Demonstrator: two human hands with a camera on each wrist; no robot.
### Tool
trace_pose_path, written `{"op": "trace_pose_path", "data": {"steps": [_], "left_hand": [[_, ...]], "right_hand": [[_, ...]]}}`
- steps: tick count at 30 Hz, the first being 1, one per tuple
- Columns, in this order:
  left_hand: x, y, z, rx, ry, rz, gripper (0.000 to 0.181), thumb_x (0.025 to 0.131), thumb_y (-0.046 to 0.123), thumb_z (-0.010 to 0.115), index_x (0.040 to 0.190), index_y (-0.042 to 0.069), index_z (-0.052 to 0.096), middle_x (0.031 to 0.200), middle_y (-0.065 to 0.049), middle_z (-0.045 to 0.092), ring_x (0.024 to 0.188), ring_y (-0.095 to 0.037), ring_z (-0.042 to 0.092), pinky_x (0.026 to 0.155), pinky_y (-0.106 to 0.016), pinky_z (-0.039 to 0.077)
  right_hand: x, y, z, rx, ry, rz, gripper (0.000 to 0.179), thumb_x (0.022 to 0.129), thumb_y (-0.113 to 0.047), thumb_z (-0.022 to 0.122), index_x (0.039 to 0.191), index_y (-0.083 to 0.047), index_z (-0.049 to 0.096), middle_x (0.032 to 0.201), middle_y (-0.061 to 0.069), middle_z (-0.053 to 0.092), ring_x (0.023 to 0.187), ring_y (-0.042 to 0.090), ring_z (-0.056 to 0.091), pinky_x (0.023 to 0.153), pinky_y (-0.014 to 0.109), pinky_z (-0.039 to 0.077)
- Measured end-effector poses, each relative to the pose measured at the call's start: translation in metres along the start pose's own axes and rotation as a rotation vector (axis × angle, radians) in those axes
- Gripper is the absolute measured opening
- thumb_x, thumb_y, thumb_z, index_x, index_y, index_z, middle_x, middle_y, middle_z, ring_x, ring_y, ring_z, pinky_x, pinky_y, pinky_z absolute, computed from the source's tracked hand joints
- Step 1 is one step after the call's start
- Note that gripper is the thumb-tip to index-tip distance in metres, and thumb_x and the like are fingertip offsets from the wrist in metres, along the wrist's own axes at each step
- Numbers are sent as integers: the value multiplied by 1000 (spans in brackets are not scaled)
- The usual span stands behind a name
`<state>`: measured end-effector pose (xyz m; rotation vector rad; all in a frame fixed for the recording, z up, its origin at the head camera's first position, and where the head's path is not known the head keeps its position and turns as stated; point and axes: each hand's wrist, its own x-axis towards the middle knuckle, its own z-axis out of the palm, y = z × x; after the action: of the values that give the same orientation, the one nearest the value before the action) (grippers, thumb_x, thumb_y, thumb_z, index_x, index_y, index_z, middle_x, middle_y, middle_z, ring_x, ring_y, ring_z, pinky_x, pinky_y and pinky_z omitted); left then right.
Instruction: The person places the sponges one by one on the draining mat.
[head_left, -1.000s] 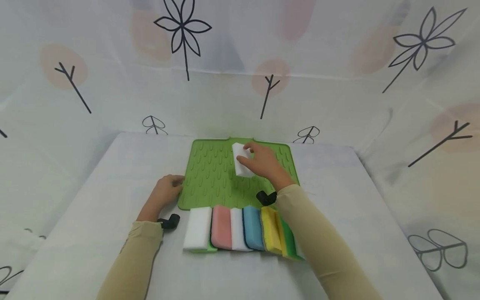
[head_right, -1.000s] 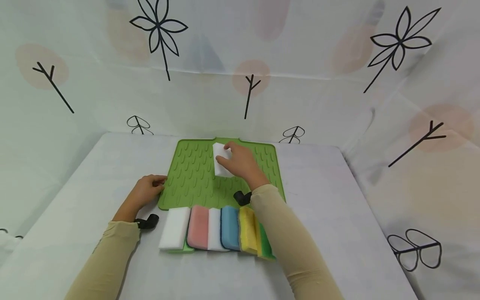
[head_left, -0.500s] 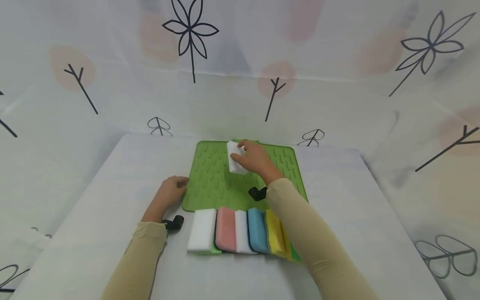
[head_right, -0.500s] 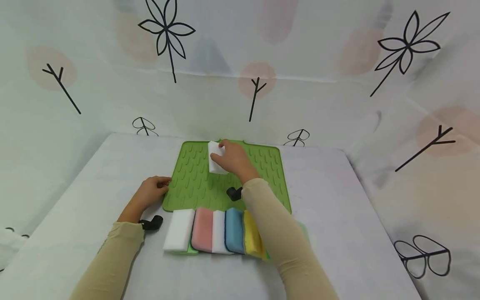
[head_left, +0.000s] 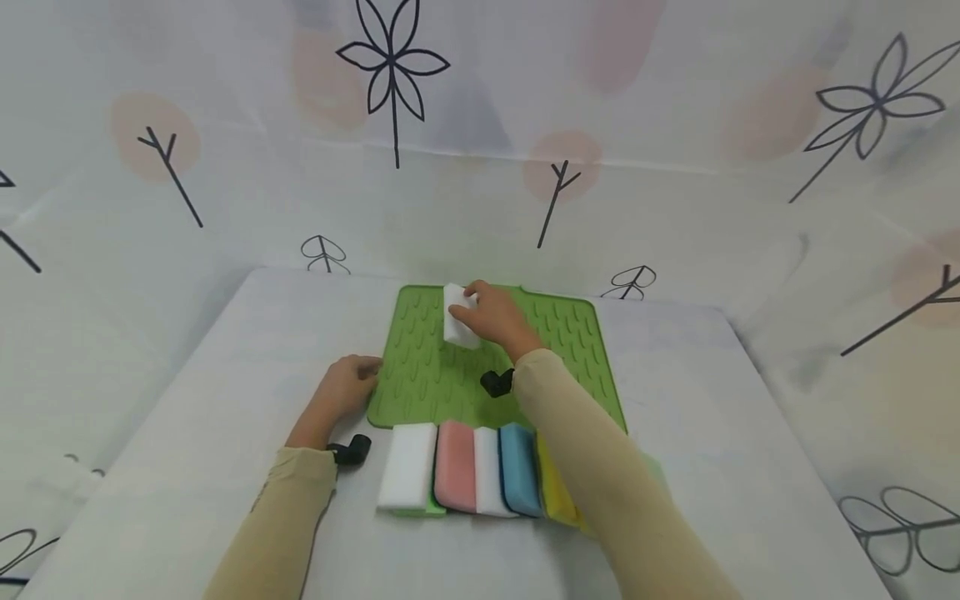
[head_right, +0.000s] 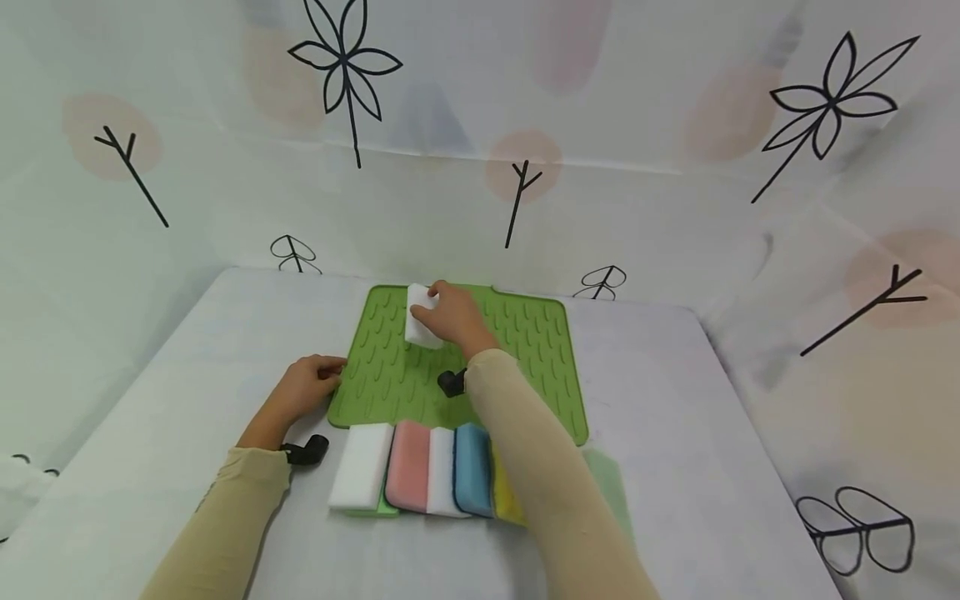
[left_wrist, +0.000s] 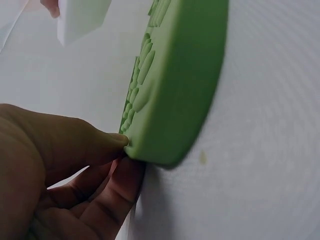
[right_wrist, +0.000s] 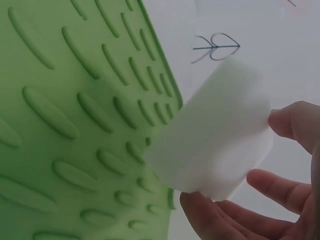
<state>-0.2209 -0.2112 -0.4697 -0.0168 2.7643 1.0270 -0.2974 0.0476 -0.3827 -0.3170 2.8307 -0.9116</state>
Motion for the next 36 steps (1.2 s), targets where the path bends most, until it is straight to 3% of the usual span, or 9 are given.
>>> {"op": "trace_pose_path", "data": {"steps": [8,17,24,36], "left_hand": [[-2,0,-1,4,11,-8,44,96,15,50,138,5,52,133,-19,56,121,-34,54,104,-51,44],[1,0,-2,-5,20,0,43,94,13,52,136,4,54,132,-20,57,121,-35,54,104,-52,43],[1,-4,0,-49,12,19,43,94,12,51,135,2,54,128,-19,59,120,-34,55,104,-51,44],[0,-3,0,-30,39,34,41,94,10,52,133,2,56,126,-19,61,117,-33,57,101,-50,46]], "right_hand": [[12,-5,14,36,-8,23,56,92,-51,54,134,-14,51,132,12,57,113,27,58,86,42,53],[27,-13,26,31,-15,16,56,93,-51,53,133,-12,51,136,11,55,117,28,56,93,45,50],[33,-20,34,75,-30,55,55,93,-49,54,133,-11,51,130,13,58,113,28,57,91,44,52],[50,-32,46,13,9,35,53,92,-41,55,128,-3,55,124,15,62,104,26,62,82,37,56]]}}
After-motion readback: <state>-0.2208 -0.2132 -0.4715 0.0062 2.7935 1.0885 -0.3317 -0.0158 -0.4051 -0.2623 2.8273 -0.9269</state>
